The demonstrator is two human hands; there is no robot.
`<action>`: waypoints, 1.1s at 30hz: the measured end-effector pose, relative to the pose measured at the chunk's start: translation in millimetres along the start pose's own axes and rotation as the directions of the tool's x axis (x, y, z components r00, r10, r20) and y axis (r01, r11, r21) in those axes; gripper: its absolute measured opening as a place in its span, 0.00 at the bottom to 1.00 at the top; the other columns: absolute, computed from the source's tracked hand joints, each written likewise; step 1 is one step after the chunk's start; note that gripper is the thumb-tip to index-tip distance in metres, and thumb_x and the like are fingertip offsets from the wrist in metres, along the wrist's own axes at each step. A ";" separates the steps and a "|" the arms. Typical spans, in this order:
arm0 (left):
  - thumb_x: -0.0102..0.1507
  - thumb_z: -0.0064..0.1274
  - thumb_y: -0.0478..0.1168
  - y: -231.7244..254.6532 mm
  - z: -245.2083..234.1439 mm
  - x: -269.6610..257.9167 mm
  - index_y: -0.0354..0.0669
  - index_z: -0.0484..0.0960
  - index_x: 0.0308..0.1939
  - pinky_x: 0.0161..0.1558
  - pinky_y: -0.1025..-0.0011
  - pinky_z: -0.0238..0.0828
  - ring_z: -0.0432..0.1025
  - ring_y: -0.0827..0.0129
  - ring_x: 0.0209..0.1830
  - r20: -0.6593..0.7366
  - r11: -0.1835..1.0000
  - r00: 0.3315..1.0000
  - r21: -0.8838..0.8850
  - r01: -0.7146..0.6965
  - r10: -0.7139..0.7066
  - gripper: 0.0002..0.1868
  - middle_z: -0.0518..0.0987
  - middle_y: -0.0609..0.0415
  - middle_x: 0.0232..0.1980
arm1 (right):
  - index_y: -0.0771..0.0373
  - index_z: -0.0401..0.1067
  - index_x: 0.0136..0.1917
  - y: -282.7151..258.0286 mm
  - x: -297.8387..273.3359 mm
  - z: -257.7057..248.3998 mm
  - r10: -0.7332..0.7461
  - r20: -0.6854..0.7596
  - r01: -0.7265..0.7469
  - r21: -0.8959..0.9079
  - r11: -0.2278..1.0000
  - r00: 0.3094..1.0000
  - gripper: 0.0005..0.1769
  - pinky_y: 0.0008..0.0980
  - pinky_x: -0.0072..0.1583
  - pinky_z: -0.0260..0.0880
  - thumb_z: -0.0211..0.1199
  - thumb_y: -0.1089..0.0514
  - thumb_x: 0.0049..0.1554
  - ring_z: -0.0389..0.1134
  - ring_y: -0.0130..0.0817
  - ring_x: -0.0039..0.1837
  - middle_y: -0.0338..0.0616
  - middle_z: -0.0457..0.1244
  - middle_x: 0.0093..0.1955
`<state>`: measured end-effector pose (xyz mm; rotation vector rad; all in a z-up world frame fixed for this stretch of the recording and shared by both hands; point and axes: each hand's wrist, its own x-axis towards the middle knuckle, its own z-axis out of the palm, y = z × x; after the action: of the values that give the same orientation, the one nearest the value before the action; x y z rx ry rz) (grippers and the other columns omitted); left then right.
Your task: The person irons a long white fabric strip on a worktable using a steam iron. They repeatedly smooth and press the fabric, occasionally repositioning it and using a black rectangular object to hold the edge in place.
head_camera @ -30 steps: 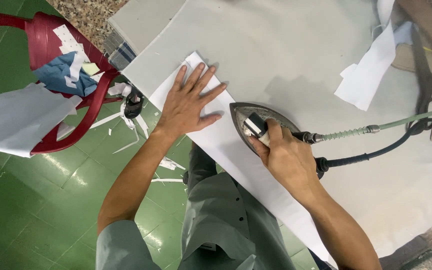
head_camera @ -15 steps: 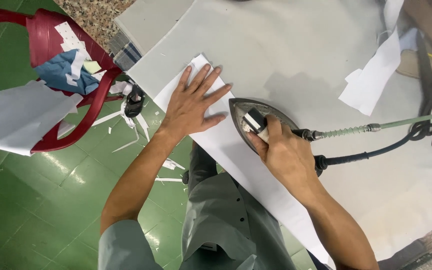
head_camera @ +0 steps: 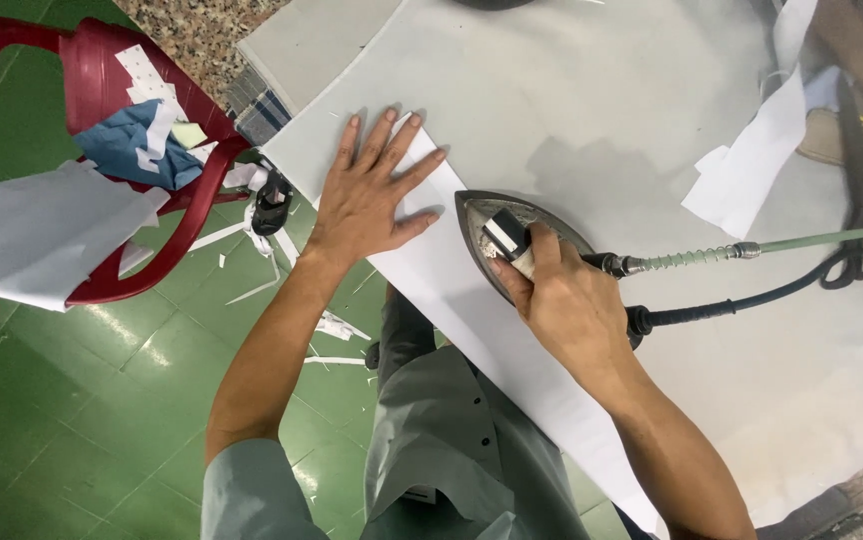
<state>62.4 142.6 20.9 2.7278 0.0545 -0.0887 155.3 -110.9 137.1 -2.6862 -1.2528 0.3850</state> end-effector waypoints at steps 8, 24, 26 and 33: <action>0.65 0.46 0.68 0.1 1.5 -0.3 0.69 0.64 0.77 0.77 0.42 0.21 0.40 0.51 0.83 -0.054 1.000 0.999 -0.007 -0.003 0.003 0.37 0.49 0.52 0.84 | 0.68 0.70 0.59 -1.7 4.6 0.7 0.003 0.016 -0.003 0.007 1.000 1.000 0.30 0.45 0.30 0.72 0.60 0.37 0.62 0.72 0.50 0.29 0.49 0.64 0.29; 0.67 0.51 0.65 -34.2 2.1 2.3 0.54 0.71 0.75 0.77 0.46 0.25 0.49 0.55 0.81 -0.314 0.998 0.948 0.030 0.057 -0.045 0.37 0.59 0.50 0.81 | 0.63 0.69 0.52 -28.2 74.9 15.6 -0.091 -0.085 0.071 -0.212 0.975 0.992 0.29 0.39 0.30 0.72 0.49 0.33 0.67 0.69 0.43 0.25 0.41 0.60 0.25; 0.69 0.47 0.65 -39.8 0.3 2.5 0.52 0.71 0.75 0.78 0.46 0.24 0.47 0.55 0.82 -0.314 0.997 0.947 0.017 0.073 -0.064 0.36 0.58 0.49 0.81 | 0.62 0.68 0.51 -34.4 89.1 16.3 -0.112 -0.109 0.083 -0.246 0.966 0.988 0.29 0.37 0.30 0.72 0.49 0.32 0.66 0.69 0.41 0.25 0.40 0.60 0.24; 0.65 0.31 0.86 -21.8 22.0 -17.6 0.35 0.30 0.81 0.84 0.33 0.27 0.28 0.36 0.86 -0.365 0.961 0.896 0.011 0.277 -0.254 0.65 0.30 0.30 0.83 | 0.64 0.64 0.55 -50.6 116.7 14.4 -0.018 0.016 0.020 -0.095 0.995 1.000 0.28 0.53 0.30 0.67 0.52 0.35 0.67 0.69 0.57 0.31 0.51 0.65 0.33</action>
<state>42.5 153.4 -6.6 2.7458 0.5396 0.3414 186.2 11.5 116.3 -2.7526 -1.3328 0.3519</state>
